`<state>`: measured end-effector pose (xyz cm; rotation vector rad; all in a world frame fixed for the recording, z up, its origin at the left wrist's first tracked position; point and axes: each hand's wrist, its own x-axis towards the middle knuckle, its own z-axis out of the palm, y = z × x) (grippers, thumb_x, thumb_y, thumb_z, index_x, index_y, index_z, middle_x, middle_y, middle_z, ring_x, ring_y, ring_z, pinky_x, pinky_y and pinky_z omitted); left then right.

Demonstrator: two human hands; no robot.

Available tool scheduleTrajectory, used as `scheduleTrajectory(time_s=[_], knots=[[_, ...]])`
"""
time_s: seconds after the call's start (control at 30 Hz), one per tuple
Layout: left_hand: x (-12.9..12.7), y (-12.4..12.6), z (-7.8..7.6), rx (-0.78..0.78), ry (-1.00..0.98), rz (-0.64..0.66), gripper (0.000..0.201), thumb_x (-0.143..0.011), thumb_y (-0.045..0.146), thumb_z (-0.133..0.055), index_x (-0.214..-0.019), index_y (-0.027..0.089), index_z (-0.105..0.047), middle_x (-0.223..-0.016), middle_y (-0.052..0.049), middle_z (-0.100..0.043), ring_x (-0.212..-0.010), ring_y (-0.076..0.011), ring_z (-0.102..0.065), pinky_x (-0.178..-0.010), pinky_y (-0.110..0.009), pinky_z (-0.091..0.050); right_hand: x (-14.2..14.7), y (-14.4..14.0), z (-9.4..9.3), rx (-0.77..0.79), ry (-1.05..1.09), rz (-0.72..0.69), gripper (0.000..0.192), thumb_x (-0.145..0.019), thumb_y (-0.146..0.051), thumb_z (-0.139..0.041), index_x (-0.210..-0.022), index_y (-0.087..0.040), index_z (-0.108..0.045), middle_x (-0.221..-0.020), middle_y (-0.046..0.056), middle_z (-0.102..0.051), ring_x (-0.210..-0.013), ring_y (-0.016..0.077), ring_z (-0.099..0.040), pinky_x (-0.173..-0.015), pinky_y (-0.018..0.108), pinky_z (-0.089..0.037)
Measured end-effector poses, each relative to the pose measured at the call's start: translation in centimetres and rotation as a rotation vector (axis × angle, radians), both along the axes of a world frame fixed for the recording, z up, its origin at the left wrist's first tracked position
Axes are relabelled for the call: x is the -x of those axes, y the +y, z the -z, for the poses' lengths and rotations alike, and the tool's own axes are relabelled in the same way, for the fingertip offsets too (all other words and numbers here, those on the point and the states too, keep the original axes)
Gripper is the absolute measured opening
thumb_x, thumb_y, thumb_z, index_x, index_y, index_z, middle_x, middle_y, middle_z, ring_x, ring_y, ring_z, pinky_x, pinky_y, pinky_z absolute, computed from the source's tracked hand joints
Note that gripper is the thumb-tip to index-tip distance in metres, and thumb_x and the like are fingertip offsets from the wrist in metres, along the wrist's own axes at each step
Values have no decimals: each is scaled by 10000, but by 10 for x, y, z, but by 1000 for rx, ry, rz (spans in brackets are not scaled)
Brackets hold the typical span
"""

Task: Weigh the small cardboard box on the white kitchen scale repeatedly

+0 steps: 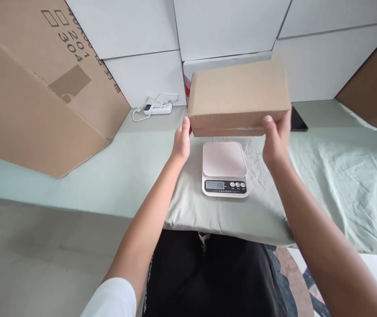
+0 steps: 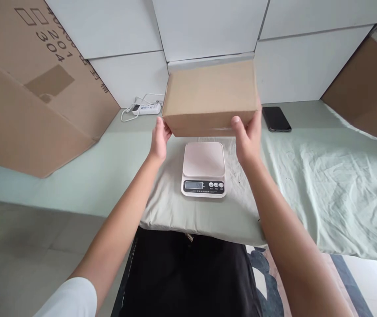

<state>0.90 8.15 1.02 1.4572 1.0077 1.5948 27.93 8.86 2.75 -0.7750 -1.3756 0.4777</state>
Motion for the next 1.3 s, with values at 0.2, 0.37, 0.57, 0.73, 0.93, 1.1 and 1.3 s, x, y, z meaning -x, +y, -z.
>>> scheduleTrajectory(time_s=[0.2, 0.37, 0.57, 0.73, 0.93, 1.1, 1.3], knots=[[-2, 17, 47, 166, -6, -59, 971, -969, 1014, -407, -1446, 244, -756, -1632, -137, -759, -1733, -386, -513, -1408, -501, -459, 3, 28, 52, 144, -49, -36, 983, -832, -958, -655, -1607, -357, -591, -1748, 107, -612, -1732, 405, -458, -1497, 650, -307], [-2, 22, 54, 177, -37, -86, 1038, -907, 1068, -425, -1424, 241, -781, -1607, -158, -769, -1695, -418, -560, -1401, -562, -465, -1, 35, 66, 194, -47, -56, 998, -816, -951, -684, -1600, -341, -585, -1754, 126, -601, -1724, 394, -472, -1504, 693, -281], [-2, 30, 63, 186, -61, -83, 1022, -889, 1075, -454, -1396, 256, -798, -1547, -147, -804, -1672, -414, -588, -1389, -567, -471, -5, 44, 73, 224, -77, -31, 972, -803, -985, -647, -1551, -366, -628, -1721, 97, -637, -1720, 392, -470, -1511, 703, -252], [-3, 27, 64, 187, -62, -84, 994, -889, 1071, -463, -1361, 274, -823, -1489, -126, -840, -1605, -404, -662, -1369, -565, -506, -5, 47, 79, 258, -57, -33, 1008, -783, -997, -666, -1568, -368, -615, -1709, 91, -652, -1693, 409, -498, -1489, 683, -312], [12, 34, 64, 175, -60, -146, 1045, -903, 1052, -477, -1529, 260, -747, -1779, -133, -629, -1777, -379, -444, -1476, -560, -354, -20, 63, 95, 299, 18, -17, 1051, -770, -959, -699, -1638, -391, -530, -1715, 99, -611, -1697, 390, -505, -1432, 715, -392], [36, 44, 61, 182, -108, -237, 1110, -917, 1052, -392, -1682, 280, -617, -1916, -102, -427, -1820, -329, -347, -1476, -491, -350, -48, 72, 101, 387, 164, 62, 1048, -820, -900, -678, -1714, -436, -387, -1781, 102, -519, -1679, 382, -522, -1368, 740, -437], [42, 47, 61, 182, -102, -237, 1138, -923, 1050, -380, -1699, 248, -604, -1908, -143, -434, -1815, -343, -356, -1466, -513, -363, -71, 86, 106, 471, 245, 120, 1083, -756, -924, -701, -1714, -517, -402, -1768, 80, -533, -1571, 399, -599, -1320, 724, -488]])
